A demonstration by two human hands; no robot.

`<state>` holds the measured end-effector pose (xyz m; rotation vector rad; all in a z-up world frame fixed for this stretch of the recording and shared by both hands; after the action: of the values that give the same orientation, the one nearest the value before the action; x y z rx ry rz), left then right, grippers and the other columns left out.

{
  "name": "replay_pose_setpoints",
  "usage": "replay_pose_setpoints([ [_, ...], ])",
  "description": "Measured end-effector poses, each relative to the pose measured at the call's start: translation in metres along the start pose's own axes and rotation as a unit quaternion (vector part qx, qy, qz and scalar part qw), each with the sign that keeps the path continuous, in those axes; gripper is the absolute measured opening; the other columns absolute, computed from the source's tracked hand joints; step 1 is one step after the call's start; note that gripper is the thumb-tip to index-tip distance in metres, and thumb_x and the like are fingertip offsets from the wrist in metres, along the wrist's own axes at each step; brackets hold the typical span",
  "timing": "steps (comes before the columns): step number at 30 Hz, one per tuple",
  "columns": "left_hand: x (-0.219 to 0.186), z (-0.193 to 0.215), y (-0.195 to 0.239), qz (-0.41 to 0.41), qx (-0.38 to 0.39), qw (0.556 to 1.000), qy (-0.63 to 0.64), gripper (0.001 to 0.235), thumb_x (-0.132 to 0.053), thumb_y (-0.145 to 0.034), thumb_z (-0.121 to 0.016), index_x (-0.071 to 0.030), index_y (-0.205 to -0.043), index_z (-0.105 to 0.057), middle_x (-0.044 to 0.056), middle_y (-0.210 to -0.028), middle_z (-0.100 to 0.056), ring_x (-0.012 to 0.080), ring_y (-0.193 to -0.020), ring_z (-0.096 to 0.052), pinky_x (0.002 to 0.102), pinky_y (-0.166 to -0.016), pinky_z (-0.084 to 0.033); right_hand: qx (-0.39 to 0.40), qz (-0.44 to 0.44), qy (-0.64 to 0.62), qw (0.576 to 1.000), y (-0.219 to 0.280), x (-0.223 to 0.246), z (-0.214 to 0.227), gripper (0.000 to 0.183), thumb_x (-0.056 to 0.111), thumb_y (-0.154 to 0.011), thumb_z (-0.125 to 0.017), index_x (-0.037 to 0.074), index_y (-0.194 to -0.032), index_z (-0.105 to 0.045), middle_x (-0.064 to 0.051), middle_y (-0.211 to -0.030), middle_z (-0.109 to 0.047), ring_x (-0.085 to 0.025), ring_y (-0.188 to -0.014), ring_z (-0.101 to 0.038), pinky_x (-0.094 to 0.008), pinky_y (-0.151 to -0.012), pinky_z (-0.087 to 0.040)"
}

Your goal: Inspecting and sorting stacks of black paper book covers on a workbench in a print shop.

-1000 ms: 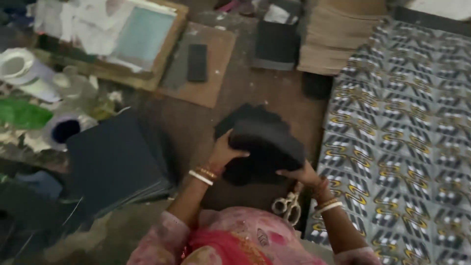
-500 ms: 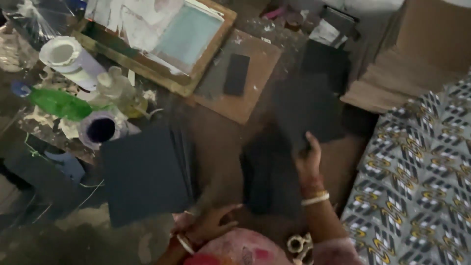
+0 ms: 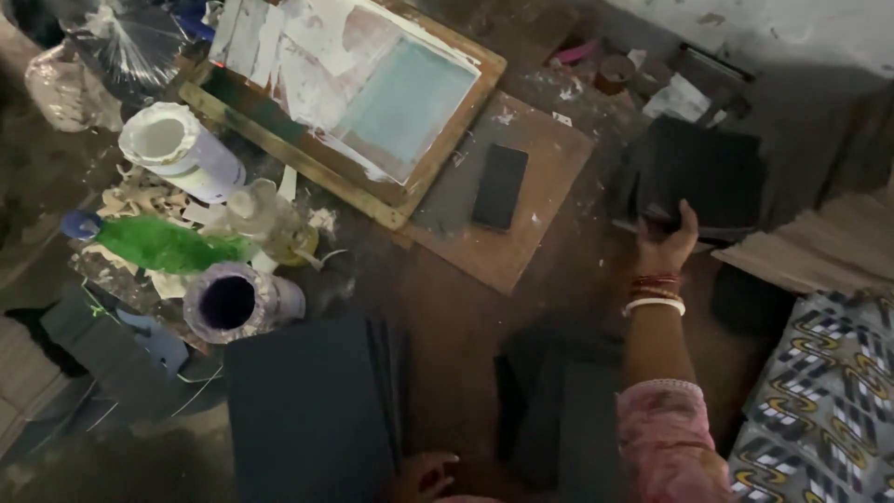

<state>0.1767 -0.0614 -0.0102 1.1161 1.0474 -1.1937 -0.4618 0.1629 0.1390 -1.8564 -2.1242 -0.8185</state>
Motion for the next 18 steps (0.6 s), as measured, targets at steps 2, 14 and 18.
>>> replay_pose_setpoints([
  [2, 0.000, 0.003, 0.001, -0.028, 0.014, 0.999, -0.018, 0.041, -0.017, -0.099, -0.077, -0.010, -0.138, -0.066, 0.011, -0.125, -0.073, 0.0226, -0.095, -0.073, 0.040, -0.083, -0.057, 0.033, 0.153, 0.268, 0.951, 0.004, -0.003, 0.013, 0.051, 0.023, -0.081, -0.081, 0.013, -0.127, -0.062, -0.006, -0.128, -0.061, -0.030, -0.118, -0.055, -0.047, -0.102, -0.050],
  [14, -0.035, 0.016, -0.008, -0.004, 0.020, 0.999, -0.025, 0.038, -0.022, -0.101, -0.072, -0.012, -0.137, -0.067, 0.011, -0.116, -0.076, 0.0221, -0.091, -0.073, 0.039, -0.086, -0.055, -0.101, 0.026, -0.012, 0.994, -0.005, -0.013, -0.019, 0.061, 0.026, -0.086, -0.076, 0.013, -0.142, -0.056, -0.008, -0.152, -0.047, -0.033, -0.137, -0.044, -0.055, -0.114, -0.041],
  [18, -0.069, 0.028, -0.017, 0.078, 0.064, 0.992, -0.070, 0.040, -0.027, -0.100, -0.071, -0.014, -0.138, -0.066, 0.008, -0.101, -0.075, 0.0209, -0.090, -0.068, 0.038, -0.080, -0.055, -0.113, 0.075, -0.061, 0.989, 0.009, -0.016, -0.032, 0.061, 0.019, -0.088, -0.079, 0.011, -0.144, -0.056, -0.011, -0.153, -0.046, -0.037, -0.141, -0.044, -0.055, -0.121, -0.044],
])
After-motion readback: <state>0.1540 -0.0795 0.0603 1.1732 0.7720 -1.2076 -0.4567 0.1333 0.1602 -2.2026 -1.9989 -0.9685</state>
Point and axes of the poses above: each hand's wrist, its own y-axis away from the middle knuckle, its own z-axis out of the back of the hand, x = y × z, the point moved 2 cm from there along -y, towards the middle knuckle
